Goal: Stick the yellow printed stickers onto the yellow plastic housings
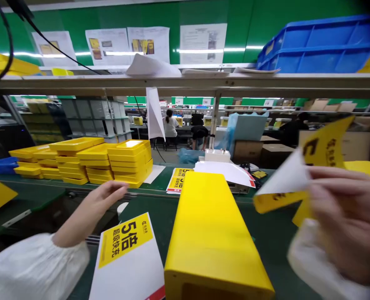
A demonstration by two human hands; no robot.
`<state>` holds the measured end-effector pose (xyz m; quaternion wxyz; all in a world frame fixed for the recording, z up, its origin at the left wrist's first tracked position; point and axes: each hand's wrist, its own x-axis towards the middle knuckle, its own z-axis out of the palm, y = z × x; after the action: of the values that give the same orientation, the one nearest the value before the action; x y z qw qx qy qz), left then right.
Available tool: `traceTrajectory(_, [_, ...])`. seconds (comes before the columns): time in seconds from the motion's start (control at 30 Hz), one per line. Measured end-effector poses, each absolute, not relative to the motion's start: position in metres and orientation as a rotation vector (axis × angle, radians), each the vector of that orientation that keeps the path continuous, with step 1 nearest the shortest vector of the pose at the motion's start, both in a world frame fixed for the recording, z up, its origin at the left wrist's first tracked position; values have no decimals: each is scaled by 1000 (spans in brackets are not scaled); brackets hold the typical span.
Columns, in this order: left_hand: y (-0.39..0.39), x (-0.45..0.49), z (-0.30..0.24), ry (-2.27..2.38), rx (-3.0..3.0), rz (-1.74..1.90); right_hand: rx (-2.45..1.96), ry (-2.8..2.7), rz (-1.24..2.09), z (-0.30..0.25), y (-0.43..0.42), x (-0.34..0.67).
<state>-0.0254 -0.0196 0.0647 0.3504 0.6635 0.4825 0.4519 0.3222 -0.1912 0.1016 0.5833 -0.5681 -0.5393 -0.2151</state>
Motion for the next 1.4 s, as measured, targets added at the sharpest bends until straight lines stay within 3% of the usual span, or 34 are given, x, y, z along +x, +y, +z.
traceTrajectory(0.13, [-62,78,118,615,1683,1060,-942,-1860,-882,102,-158,256])
traceTrajectory(0.23, [-69,115,109,472,1564,1097,-841,-1981,-820,92,-148,242])
traceTrajectory(0.33, [-61,115,95,426,1325,1050,-992,-1740,-628,83,-151,266])
traceTrajectory(0.47, [-56,106,91,452,1220,993,-1277,-1176,54,77,-152,307])
traceTrajectory(0.57, [-55,107,88,467,1224,1004,-1169,-1020,724,73,-146,314])
traceTrajectory(0.67, [-52,110,80,452,1245,979,-1057,-938,994,69,-142,308])
traceTrajectory(1.13, [-23,114,61,713,1276,1198,-1144,-1032,498,59,-134,308])
traceTrajectory(1.4, [-24,111,58,697,1188,1071,-1169,-901,759,56,-124,316])
